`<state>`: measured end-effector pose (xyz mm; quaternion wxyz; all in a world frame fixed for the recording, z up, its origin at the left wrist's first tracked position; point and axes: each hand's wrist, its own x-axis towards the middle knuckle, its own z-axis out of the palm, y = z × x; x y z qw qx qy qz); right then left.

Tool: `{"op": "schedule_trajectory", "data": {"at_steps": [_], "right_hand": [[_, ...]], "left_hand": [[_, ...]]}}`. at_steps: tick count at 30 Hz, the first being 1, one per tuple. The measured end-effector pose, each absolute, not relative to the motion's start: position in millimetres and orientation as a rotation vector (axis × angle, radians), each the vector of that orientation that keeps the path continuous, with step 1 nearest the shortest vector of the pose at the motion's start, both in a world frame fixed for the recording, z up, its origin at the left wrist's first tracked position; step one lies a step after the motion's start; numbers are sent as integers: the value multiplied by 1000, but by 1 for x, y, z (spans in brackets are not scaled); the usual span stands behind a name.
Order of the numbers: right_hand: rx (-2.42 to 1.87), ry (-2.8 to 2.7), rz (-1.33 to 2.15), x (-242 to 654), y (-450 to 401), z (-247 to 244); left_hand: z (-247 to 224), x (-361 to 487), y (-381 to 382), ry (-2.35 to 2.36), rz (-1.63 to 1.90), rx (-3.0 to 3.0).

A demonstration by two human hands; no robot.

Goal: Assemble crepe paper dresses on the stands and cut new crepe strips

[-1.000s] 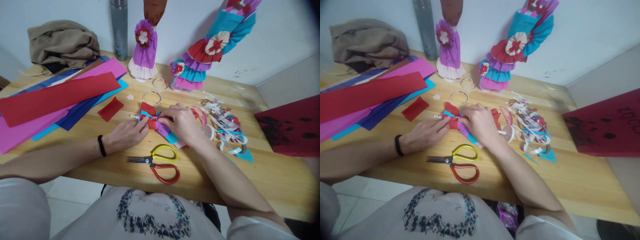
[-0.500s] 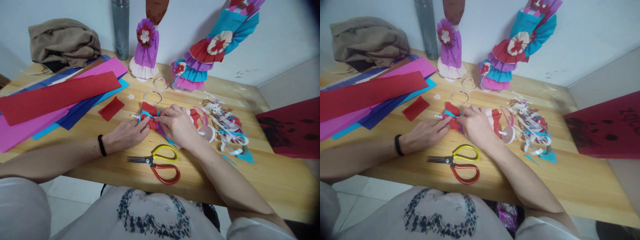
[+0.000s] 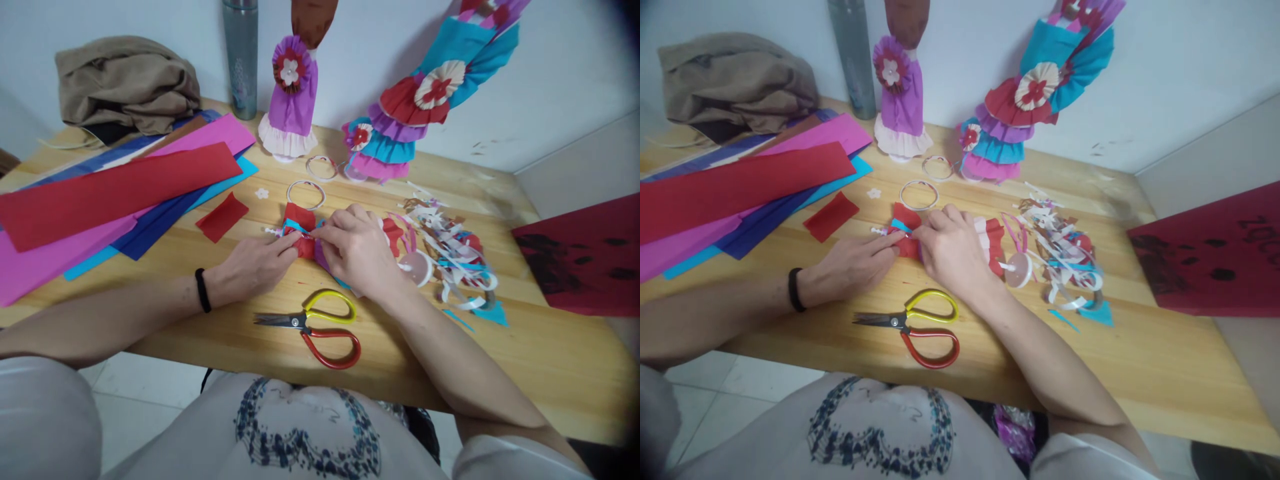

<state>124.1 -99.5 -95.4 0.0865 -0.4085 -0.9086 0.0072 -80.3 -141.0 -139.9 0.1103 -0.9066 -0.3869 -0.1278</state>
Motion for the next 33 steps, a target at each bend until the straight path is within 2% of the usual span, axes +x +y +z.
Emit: {"op": "schedule_trajectory", "data": {"at_steps": [12, 21, 24, 27, 33], "right_hand": [[-1248, -2699, 150, 121, -97, -106], [-1276, -2702, 228, 120, -96, -102], [-1293, -2710, 211, 120, -97, -101], [-1263, -2713, 184, 120, -97, -101], [-1250, -2721, 190, 122, -96, -101]], "left_hand": [[-138, -81, -139, -1209, -443, -2744], [-137, -81, -133, -1575, -1152, -2891], [-133, -82, -135, -1624, -1289, -2858], [-132, -82, -136, -1454, -1145, -2857], [-137, -81, -135, -1189, -453, -2823]]}}
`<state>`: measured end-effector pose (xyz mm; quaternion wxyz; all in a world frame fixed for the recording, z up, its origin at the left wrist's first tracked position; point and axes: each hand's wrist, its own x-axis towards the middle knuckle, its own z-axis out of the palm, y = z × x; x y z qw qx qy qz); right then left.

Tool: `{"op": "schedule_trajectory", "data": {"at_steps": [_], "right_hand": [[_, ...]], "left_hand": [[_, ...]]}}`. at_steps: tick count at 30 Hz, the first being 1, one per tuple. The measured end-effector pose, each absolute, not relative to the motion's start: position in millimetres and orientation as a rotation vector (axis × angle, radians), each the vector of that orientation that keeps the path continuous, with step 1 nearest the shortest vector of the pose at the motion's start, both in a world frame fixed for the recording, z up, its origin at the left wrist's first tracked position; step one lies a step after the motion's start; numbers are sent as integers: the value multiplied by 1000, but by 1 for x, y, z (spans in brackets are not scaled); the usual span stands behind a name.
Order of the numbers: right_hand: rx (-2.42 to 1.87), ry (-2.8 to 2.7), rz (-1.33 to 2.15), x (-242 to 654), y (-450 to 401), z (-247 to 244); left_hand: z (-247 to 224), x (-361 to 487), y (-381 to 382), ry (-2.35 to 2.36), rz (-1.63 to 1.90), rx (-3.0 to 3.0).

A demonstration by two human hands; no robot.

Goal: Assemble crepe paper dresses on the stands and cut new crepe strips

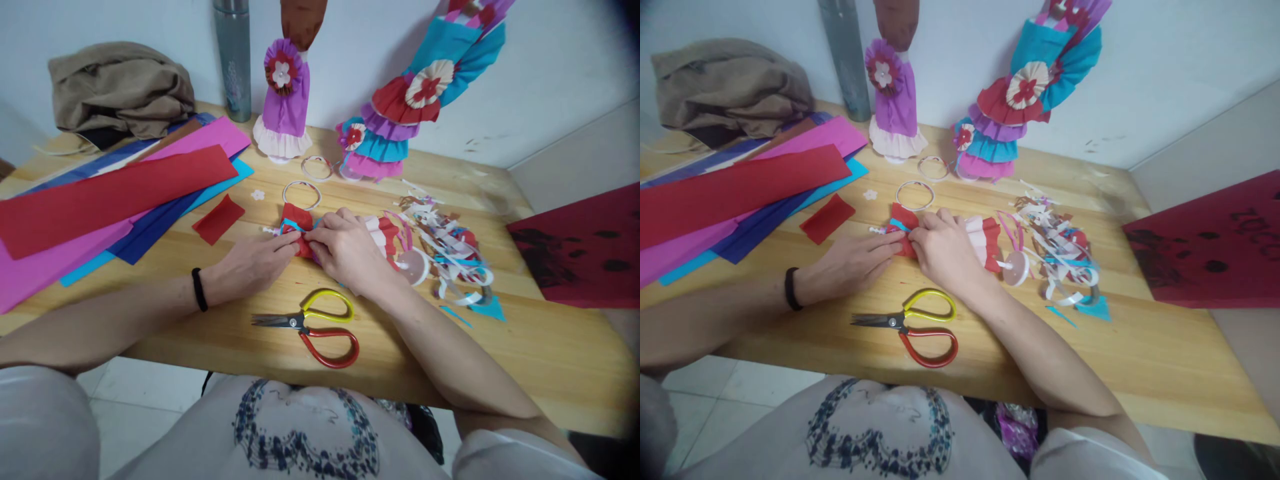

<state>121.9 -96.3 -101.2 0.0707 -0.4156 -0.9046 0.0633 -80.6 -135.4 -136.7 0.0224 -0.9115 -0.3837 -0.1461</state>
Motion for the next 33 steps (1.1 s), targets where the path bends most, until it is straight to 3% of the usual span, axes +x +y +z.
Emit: {"op": "schedule_trajectory", "data": {"at_steps": [8, 21, 26, 33], "right_hand": [[-1188, -2573, 337, 136, -87, -86], [-1353, -2690, 100, 100, -65, -86], [-1505, -2750, 117, 98, -56, -86], [-1480, -2671, 207, 110, -59, -90]], "left_hand": [[-138, -80, -137, -1117, -280, -2755], [-137, -81, -137, -1133, -229, -2781], [-136, -80, -137, -1160, -316, -2797], [-143, -83, -132, -1249, -720, -2881]]}}
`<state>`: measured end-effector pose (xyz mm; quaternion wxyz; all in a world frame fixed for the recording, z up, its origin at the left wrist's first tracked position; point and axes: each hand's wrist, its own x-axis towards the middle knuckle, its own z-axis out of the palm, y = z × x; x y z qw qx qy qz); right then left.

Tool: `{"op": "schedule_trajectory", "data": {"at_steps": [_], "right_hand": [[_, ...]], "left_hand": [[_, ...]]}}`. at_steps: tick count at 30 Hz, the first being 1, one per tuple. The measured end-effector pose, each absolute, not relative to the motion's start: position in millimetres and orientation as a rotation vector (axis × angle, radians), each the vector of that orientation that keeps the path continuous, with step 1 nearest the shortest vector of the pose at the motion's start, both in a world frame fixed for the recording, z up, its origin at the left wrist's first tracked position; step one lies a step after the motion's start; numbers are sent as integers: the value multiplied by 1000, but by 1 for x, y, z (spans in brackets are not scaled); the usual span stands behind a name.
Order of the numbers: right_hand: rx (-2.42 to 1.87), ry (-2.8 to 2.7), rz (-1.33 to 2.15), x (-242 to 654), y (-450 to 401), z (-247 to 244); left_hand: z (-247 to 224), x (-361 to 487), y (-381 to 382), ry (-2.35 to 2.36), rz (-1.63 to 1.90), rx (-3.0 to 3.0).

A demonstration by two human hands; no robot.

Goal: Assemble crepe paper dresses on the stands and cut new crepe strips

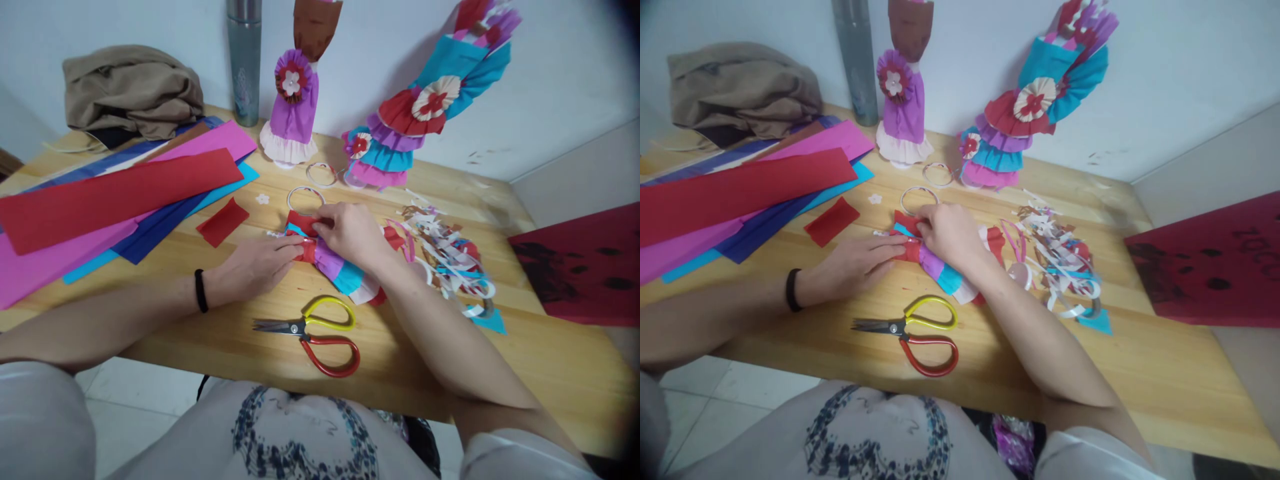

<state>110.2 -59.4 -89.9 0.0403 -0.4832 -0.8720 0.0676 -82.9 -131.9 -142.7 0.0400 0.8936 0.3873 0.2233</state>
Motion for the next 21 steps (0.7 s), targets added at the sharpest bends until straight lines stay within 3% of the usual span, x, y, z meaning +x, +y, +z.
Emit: {"op": "schedule_trajectory", "data": {"at_steps": [5, 21], "right_hand": [[-1374, -2638, 164, 112, -68, -93], [-1293, -2697, 128, 117, -84, -103]], "left_hand": [[-146, -85, -127, 1143, 838, 2650], [-144, -85, -125, 1166, 736, 2701]]}}
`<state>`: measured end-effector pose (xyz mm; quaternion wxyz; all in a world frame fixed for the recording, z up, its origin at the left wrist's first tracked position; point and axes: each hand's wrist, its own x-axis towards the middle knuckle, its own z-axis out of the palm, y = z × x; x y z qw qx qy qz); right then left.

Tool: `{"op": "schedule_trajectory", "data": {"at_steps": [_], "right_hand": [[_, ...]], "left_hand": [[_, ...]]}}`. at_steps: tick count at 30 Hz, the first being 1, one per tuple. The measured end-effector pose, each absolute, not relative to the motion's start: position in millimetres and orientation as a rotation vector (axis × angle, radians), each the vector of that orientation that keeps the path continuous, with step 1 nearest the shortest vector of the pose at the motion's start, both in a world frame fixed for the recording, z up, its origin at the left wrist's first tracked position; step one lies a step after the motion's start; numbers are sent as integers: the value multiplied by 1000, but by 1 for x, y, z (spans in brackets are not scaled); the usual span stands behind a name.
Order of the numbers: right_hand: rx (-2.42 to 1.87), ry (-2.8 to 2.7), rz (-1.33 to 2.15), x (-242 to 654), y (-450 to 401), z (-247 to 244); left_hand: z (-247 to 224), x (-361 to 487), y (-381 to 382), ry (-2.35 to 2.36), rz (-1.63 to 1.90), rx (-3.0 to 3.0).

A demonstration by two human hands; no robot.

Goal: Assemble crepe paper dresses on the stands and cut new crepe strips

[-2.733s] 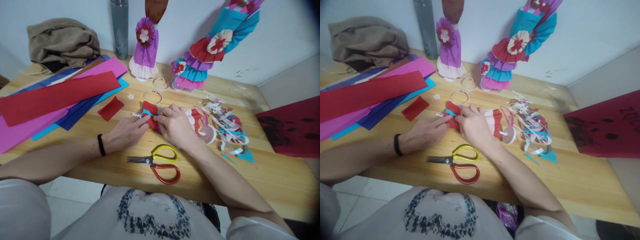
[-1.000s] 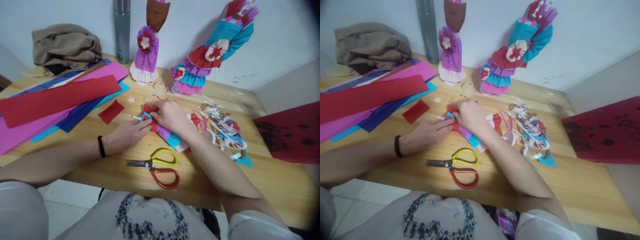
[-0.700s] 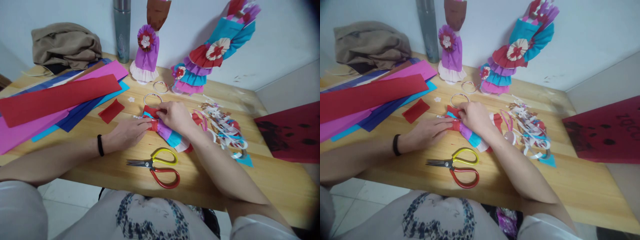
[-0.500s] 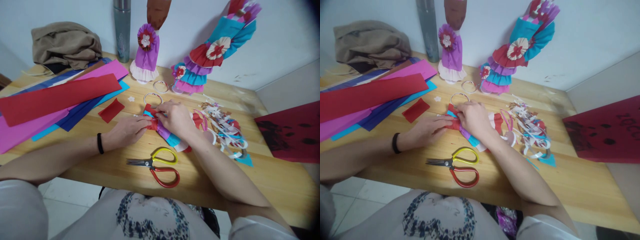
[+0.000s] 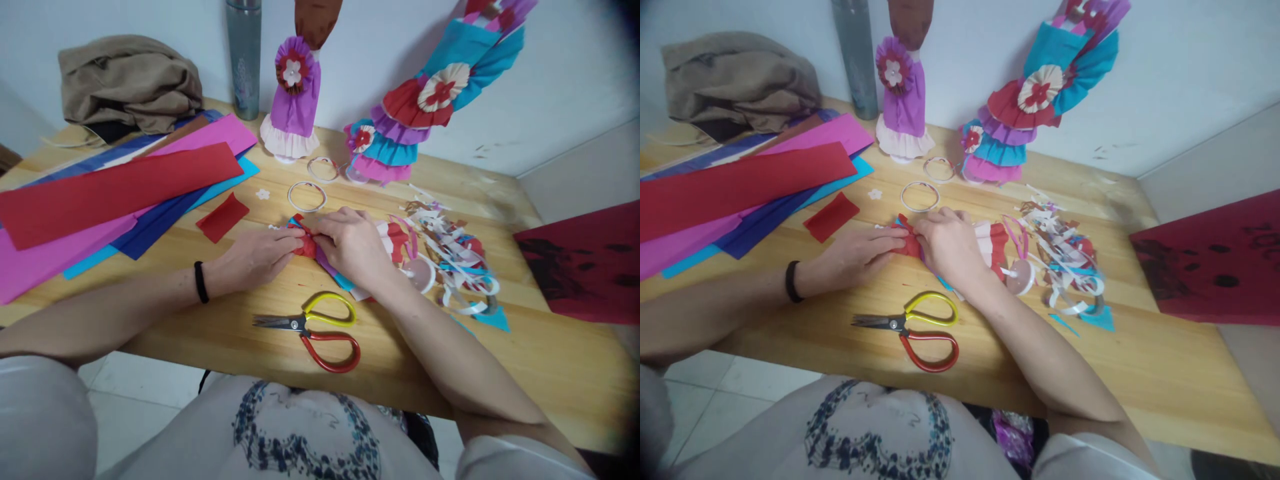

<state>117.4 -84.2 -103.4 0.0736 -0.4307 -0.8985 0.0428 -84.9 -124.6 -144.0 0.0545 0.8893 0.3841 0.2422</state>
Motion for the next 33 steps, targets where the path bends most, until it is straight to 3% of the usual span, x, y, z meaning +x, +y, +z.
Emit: {"op": "schedule_trajectory", "data": {"at_steps": [19, 33], "right_hand": [[-1189, -2780, -50, 121, -91, -107], [-1183, -2814, -85, 121, -94, -108]], "left_hand": [[-144, -85, -124, 1109, 802, 2687], [-134, -89, -118, 1030, 937, 2214]]}}
